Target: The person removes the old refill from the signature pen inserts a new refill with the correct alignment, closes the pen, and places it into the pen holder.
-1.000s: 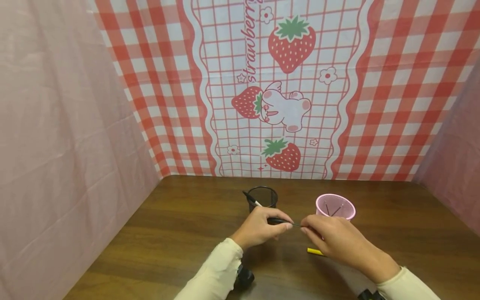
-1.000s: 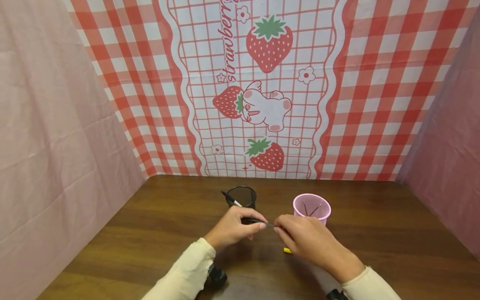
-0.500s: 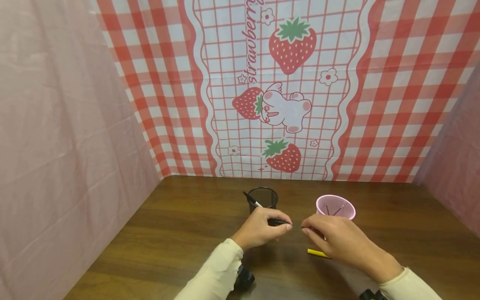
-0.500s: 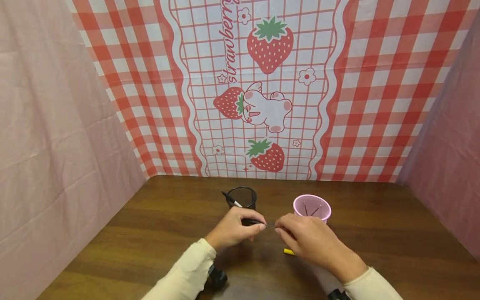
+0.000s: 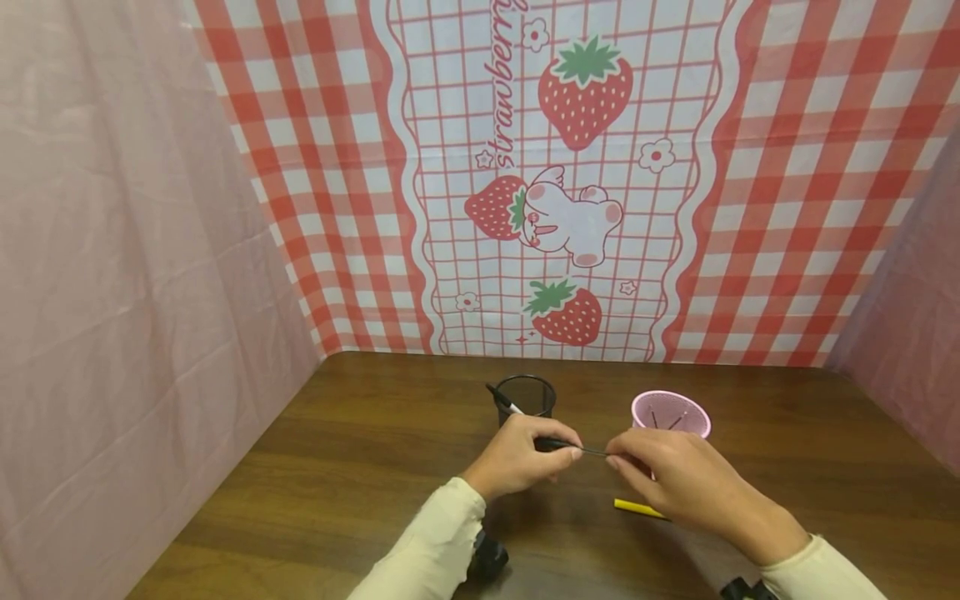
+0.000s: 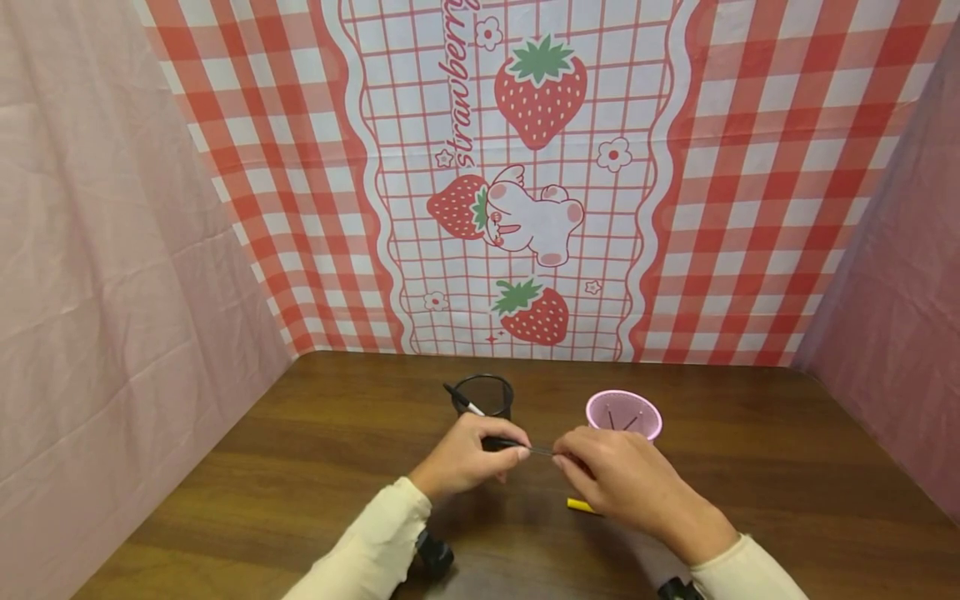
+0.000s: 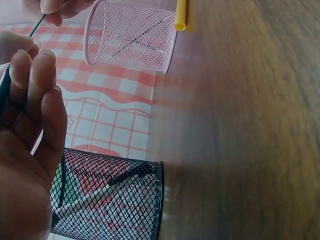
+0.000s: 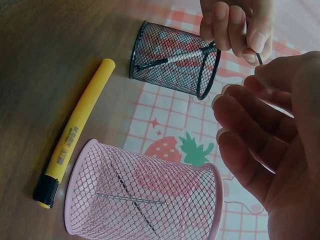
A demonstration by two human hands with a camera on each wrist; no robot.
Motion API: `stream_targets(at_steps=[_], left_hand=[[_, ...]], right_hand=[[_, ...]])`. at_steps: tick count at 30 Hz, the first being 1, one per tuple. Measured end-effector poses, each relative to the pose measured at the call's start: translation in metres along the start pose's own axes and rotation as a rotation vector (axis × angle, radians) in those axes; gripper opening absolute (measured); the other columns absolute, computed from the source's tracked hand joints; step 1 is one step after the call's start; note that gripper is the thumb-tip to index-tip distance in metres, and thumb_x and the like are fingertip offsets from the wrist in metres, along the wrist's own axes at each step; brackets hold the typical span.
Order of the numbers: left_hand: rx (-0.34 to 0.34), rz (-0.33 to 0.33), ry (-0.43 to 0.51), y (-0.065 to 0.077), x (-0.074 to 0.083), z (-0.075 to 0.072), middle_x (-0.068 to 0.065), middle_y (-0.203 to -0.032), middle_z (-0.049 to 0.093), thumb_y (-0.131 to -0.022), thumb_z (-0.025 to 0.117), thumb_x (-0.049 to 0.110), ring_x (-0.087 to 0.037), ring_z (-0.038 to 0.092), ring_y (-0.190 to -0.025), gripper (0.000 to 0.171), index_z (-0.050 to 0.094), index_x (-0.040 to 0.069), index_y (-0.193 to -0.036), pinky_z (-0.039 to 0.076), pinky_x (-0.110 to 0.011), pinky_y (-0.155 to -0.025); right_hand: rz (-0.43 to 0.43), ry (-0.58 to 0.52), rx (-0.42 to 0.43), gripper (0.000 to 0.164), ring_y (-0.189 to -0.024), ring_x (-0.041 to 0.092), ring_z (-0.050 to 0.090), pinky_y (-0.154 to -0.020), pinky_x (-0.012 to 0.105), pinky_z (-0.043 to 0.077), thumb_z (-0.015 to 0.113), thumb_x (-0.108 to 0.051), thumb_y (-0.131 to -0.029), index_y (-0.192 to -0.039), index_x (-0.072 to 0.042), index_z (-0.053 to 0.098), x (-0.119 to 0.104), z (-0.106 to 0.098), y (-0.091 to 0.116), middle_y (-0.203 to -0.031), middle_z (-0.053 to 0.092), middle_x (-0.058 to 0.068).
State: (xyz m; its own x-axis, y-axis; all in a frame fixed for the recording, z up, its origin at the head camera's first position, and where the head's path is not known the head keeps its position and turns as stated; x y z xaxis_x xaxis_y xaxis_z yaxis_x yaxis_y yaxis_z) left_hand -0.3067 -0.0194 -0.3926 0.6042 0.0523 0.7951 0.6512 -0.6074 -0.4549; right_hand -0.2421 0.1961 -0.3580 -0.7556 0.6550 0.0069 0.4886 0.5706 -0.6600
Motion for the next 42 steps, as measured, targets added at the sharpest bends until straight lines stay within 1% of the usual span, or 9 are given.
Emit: stream_targets(at_steps=[3, 9, 14, 20, 26, 33, 35, 37, 42], left_hand=[[-0.002, -0.001, 0.000, 0.000, 0.000, -0.001, 0.004, -0.090, 0.071, -0.093, 0.071, 0.014, -0.005, 0.063, -0.056, 0.008, 0.075, 0.010, -0.098, 0.059, -0.031, -0.053], [-0.003, -0.015, 0.002, 0.001, -0.001, -0.003, 0.002, -0.090, 0.071, -0.093, 0.071, 0.014, -0.009, 0.064, -0.057, 0.008, 0.076, 0.010, -0.099, 0.058, -0.029, -0.054], [-0.006, -0.017, 0.017, -0.001, -0.001, -0.001, 0.002, -0.091, 0.072, -0.094, 0.071, 0.013, -0.013, 0.065, -0.059, 0.009, 0.076, 0.008, -0.100, 0.058, -0.030, -0.055], [-0.005, 0.003, 0.000, -0.003, -0.002, 0.001, 0.001, -0.091, 0.072, -0.094, 0.071, 0.014, -0.006, 0.063, -0.057, 0.009, 0.076, 0.009, -0.101, 0.058, -0.029, -0.054], [0.007, -0.015, -0.008, 0.000, -0.004, -0.002, 0.003, -0.089, 0.072, -0.094, 0.070, 0.014, -0.007, 0.063, -0.056, 0.010, 0.076, 0.009, -0.100, 0.058, -0.028, -0.053], [0.033, 0.021, -0.021, -0.001, -0.004, -0.005, 0.002, -0.087, 0.071, -0.094, 0.070, 0.015, -0.005, 0.063, -0.055, 0.010, 0.075, 0.009, -0.098, 0.058, -0.029, -0.052], [0.032, 0.008, -0.016, -0.001, -0.003, -0.005, 0.002, -0.087, 0.070, -0.094, 0.070, 0.014, -0.005, 0.063, -0.056, 0.010, 0.075, 0.008, -0.099, 0.058, -0.029, -0.053], [0.035, -0.013, -0.018, 0.000, 0.005, -0.006, -0.001, -0.087, 0.071, -0.093, 0.069, 0.010, -0.005, 0.062, -0.055, 0.009, 0.075, 0.005, -0.099, 0.058, -0.027, -0.053], [0.040, -0.044, -0.010, 0.002, 0.007, -0.005, -0.004, -0.087, 0.071, -0.093, 0.069, 0.005, -0.006, 0.061, -0.055, 0.011, 0.075, -0.001, -0.100, 0.056, -0.025, -0.053]], right_hand=[[0.007, 0.001, -0.001, 0.020, -0.071, -0.008, 0.051, -0.058, 0.021, 0.047, 0.080, -0.012, -0.081, -0.094, -0.024, 0.071, 0.000, 0.000, -0.001, -0.084, 0.060, -0.023], [0.008, -0.012, -0.003, 0.021, -0.071, -0.009, 0.051, -0.058, 0.014, 0.044, 0.080, -0.012, -0.081, -0.096, -0.024, 0.069, -0.001, 0.003, -0.003, -0.084, 0.058, -0.024], [0.035, -0.021, -0.014, 0.019, -0.070, -0.009, 0.051, -0.058, 0.014, 0.045, 0.081, -0.014, -0.082, -0.096, -0.022, 0.070, -0.002, 0.004, -0.006, -0.083, 0.059, -0.025], [0.064, -0.049, -0.017, 0.019, -0.066, -0.010, 0.048, -0.053, 0.016, 0.045, 0.082, -0.014, -0.081, -0.092, -0.023, 0.070, -0.002, 0.005, -0.015, -0.079, 0.058, -0.024], [0.051, -0.039, -0.026, 0.020, -0.063, -0.010, 0.046, -0.052, 0.016, 0.043, 0.083, -0.014, -0.080, -0.088, -0.026, 0.069, -0.002, 0.009, -0.021, -0.076, 0.055, -0.025], [0.062, -0.027, -0.036, 0.018, -0.062, -0.007, 0.047, -0.052, 0.017, 0.044, 0.083, -0.015, -0.080, -0.088, -0.024, 0.070, 0.000, 0.006, -0.022, -0.076, 0.055, -0.024], [0.066, -0.029, -0.038, 0.017, -0.062, -0.007, 0.047, -0.052, 0.017, 0.044, 0.083, -0.015, -0.081, -0.087, -0.024, 0.070, 0.000, 0.006, -0.023, -0.076, 0.056, -0.024], [0.071, -0.030, -0.042, 0.017, -0.062, -0.008, 0.047, -0.052, 0.017, 0.044, 0.082, -0.015, -0.081, -0.088, -0.024, 0.070, -0.001, 0.005, -0.022, -0.076, 0.056, -0.024], [0.091, -0.036, -0.054, 0.016, -0.063, -0.009, 0.046, -0.052, 0.018, 0.044, 0.082, -0.014, -0.081, -0.088, -0.024, 0.071, -0.001, 0.006, -0.020, -0.076, 0.055, -0.025]])
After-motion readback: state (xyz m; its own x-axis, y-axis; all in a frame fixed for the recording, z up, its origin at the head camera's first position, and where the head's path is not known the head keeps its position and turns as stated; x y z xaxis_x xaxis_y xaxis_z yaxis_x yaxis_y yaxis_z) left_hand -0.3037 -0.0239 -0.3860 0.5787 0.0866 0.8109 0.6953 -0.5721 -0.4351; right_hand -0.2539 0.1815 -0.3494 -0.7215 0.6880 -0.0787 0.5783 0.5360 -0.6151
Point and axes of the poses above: each hand's wrist, its own y-axis away from the middle knuckle, its own z-axis out of the palm, x = y × z, the point moved 2 cm from there along -y, towards the middle knuckle
